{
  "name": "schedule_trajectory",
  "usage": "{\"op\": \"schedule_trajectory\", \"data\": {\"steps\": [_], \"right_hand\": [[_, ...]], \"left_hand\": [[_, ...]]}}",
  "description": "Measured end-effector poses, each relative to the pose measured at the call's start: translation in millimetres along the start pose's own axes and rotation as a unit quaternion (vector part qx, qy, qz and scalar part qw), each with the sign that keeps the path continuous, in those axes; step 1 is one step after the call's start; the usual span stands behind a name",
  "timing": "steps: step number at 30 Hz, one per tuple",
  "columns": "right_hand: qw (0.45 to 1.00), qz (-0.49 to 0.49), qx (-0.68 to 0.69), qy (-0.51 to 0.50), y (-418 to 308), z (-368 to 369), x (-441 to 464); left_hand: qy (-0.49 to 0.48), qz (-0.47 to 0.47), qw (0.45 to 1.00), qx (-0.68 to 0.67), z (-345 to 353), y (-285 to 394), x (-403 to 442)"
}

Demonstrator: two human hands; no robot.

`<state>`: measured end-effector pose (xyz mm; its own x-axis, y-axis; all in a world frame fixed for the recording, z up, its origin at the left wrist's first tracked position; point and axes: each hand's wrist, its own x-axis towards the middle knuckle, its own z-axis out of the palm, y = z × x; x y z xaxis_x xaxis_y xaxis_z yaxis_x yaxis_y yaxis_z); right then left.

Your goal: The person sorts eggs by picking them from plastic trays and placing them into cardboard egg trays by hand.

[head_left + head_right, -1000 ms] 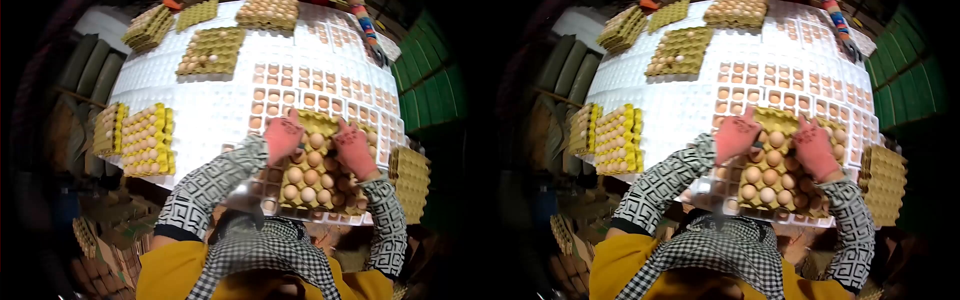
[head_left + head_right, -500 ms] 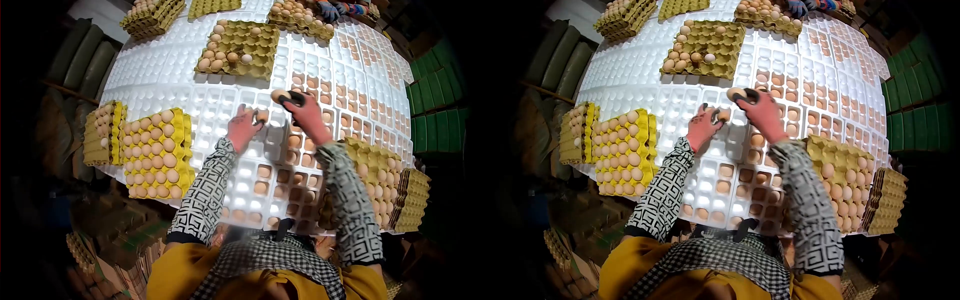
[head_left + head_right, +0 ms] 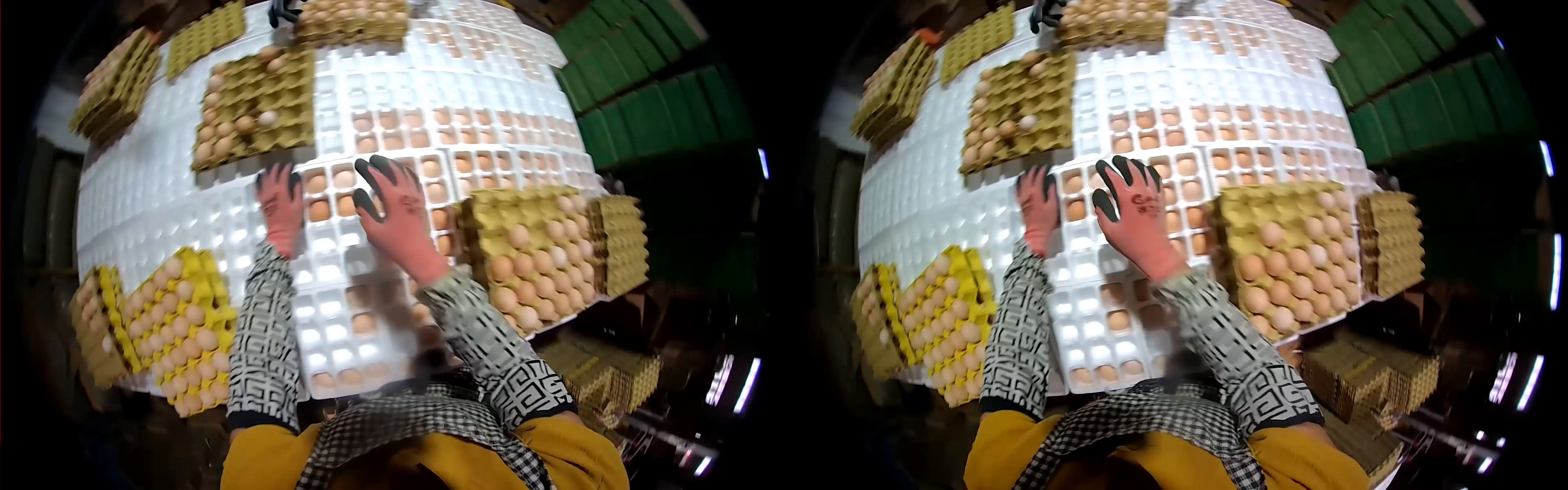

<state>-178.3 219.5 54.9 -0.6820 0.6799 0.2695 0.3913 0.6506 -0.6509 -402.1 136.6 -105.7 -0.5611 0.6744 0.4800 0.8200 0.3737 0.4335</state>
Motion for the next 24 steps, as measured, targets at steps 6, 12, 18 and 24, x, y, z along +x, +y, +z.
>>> {"op": "schedule_trajectory", "data": {"steps": [6,12,18,24], "right_hand": [[0.925,0.282,-0.215,0.133,114.5,-268.5,-49.2],[0.88,0.174,-0.441,-0.032,203.8,-256.1,-53.5],[0.816,0.236,0.452,0.272,232.5,-378.5,-107.7],[0.919,0.222,-0.308,-0.106,260.3,-328.8,-63.5]], "left_hand": [[-0.042,0.036,0.967,-0.251,-49.8,147.5,4.8],[-0.245,0.3,0.898,-0.209,-36.2,383.5,6.3],[-0.337,0.355,0.865,-0.11,11.3,460.6,-1.2],[-0.331,-0.023,0.82,-0.467,-11.2,466.8,25.2]]}}
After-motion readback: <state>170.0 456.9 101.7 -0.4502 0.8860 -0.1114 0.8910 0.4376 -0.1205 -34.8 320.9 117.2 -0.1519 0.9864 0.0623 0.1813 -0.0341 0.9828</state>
